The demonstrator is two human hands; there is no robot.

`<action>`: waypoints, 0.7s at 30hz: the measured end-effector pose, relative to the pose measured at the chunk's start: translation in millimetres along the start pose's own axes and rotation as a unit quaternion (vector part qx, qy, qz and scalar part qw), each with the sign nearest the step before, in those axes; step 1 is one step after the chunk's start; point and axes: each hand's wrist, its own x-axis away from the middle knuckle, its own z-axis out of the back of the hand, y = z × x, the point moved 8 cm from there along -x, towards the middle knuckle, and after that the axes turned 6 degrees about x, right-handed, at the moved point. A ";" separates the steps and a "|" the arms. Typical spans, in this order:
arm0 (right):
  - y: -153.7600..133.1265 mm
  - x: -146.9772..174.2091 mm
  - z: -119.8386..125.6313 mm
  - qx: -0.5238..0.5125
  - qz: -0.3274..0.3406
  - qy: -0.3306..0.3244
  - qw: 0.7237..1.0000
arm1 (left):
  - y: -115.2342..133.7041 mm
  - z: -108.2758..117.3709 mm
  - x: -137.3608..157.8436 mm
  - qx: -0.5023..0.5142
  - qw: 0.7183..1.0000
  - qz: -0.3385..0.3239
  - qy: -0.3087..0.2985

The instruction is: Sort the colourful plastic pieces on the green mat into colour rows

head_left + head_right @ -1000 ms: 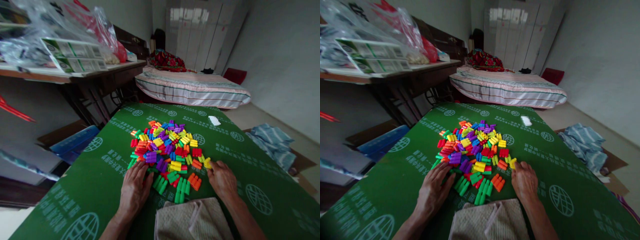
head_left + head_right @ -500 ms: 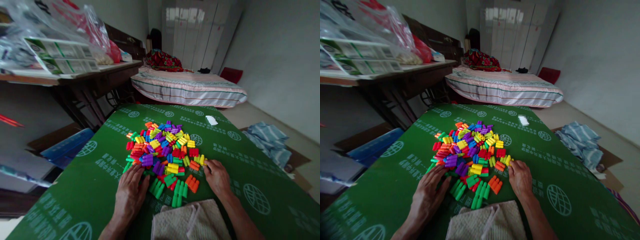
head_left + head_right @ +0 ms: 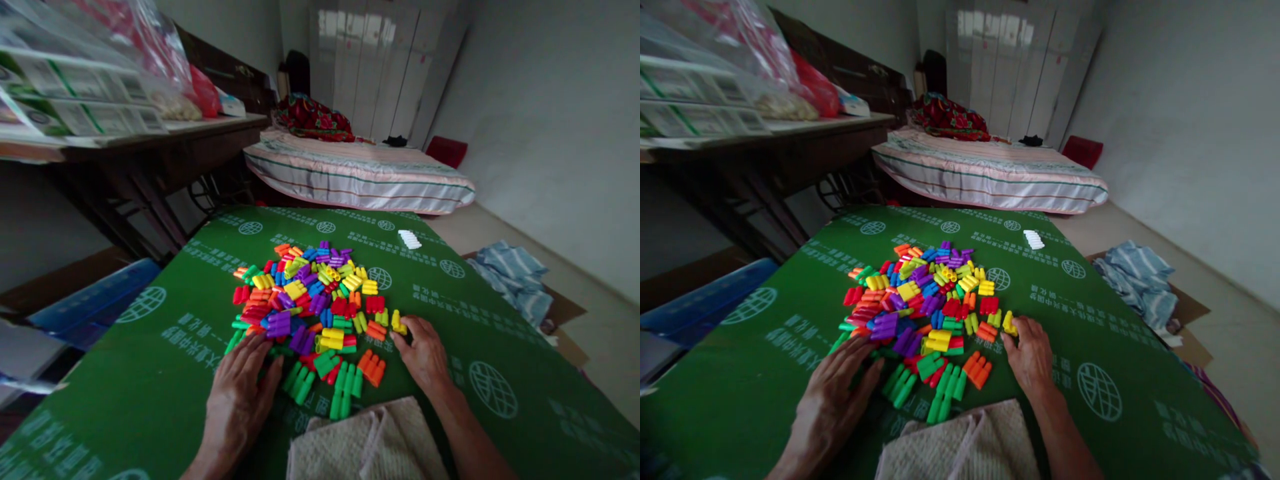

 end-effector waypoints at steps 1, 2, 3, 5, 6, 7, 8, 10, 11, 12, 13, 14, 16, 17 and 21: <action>-0.1 -0.3 -1.2 -0.006 -0.002 0.000 1.000 | 0.2 0.2 -0.2 0.000 1.000 0.000 0.000; -0.4 -0.7 -1.8 -0.011 -0.001 0.002 1.000 | 0.1 0.5 -0.3 0.000 1.000 0.002 0.000; -0.8 -1.2 -1.3 -0.017 0.000 0.008 1.000 | 0.0 0.8 -0.5 0.000 1.000 0.003 0.001; -0.6 -2.6 2.4 -0.033 0.000 0.023 0.999 | -0.2 1.4 -0.6 0.002 1.000 0.003 0.001; 1.0 -3.3 5.5 -0.044 -0.005 0.032 0.998 | -0.3 1.3 -0.6 0.004 1.000 0.001 -0.001; 4.2 -4.1 9.3 -0.057 -0.017 0.041 0.997 | -0.6 1.3 -0.6 0.005 1.000 0.000 -0.003; 8.7 -4.9 13.2 -0.071 -0.033 0.046 0.996 | -1.0 1.3 -0.5 0.007 1.000 -0.001 -0.003; 19.8 -6.6 19.2 -0.101 -0.069 0.039 0.992 | -2.3 1.3 -0.3 0.010 1.000 -0.002 -0.004; 25.0 -7.6 20.8 -0.114 -0.084 0.024 0.990 | -2.9 1.2 -0.2 0.010 1.000 -0.003 -0.004; 29.2 -8.7 21.5 -0.124 -0.093 0.001 0.988 | -3.3 1.3 -0.2 0.010 1.000 -0.006 -0.003; 32.4 -10.1 21.9 -0.129 -0.099 -0.024 0.986 | -3.4 1.5 -0.3 0.009 1.000 -0.011 0.000; 34.6 -11.6 22.4 -0.128 -0.102 -0.051 0.985 | -3.8 1.4 -0.4 0.006 1.000 -0.015 0.001; 36.6 -15.7 24.8 -0.120 -0.100 -0.094 0.983 | -5.7 -0.1 -0.6 -0.003 1.000 -0.020 -0.004; 36.9 -18.3 26.7 -0.116 -0.097 -0.111 0.982 | -7.2 -1.1 -0.3 -0.007 1.000 -0.022 -0.007; 39.9 -29.8 28.5 -0.087 -0.077 -0.204 0.972 | -17.0 -6.4 5.3 0.007 1.000 -0.023 -0.010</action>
